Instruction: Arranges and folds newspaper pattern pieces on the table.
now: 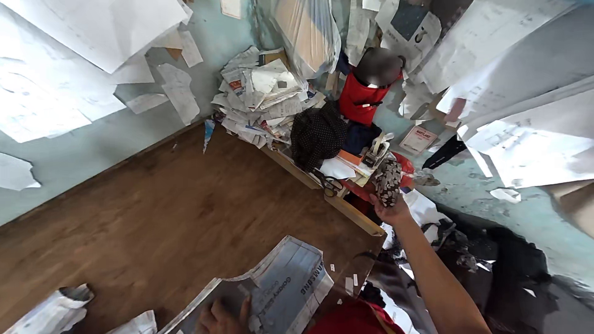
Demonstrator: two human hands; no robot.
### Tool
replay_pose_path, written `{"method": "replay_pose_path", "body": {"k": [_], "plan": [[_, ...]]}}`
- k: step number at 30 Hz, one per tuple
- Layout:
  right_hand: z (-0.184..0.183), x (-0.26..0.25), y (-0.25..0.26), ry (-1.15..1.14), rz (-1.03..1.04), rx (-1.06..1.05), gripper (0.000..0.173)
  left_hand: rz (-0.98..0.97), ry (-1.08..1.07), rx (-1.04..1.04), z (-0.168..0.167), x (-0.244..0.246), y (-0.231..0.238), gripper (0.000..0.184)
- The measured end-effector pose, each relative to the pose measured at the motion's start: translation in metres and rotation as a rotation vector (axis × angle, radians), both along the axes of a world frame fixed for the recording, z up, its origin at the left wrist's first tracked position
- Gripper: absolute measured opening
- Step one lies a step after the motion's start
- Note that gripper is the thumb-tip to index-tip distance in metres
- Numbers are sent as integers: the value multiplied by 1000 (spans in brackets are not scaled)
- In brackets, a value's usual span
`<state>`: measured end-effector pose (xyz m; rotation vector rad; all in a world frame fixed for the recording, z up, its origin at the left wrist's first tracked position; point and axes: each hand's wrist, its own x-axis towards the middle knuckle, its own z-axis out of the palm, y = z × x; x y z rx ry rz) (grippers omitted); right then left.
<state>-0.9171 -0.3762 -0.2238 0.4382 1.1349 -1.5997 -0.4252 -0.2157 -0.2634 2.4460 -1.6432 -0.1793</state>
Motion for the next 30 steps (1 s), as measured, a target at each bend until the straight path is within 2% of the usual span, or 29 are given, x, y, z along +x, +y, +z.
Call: {"method": "replay_pose_path", "body": {"k": [2,5,7,8,10,13,17,24,30], "plan": [[3,-2,-1,117,194,115,67,1,9,6,1,0,0,83],[1,-24,11,451,749,331,89,-11,7,32,1,-1,0,82],[14,-38,12,704,1084,447,81,-19,-14,22,0,0,-1,81],[23,-43,10,871,1168,508,70,-23,-25,12,-1,1,-1,81],[33,-57,0,1192,1119,559,53,-27,-31,0,-1,0,0,81],[30,-83,-30,1383,900,469,44,-13,-30,6,-2,1,0,84],[16,-98,-58,1423,843,455,44,-13,-1,13,4,-4,-3,83],[8,-109,-72,1420,957,536,50,75,38,72,11,-7,-8,79],[14,-105,-72,1325,904,518,36,79,14,112,12,-9,-12,78]]}}
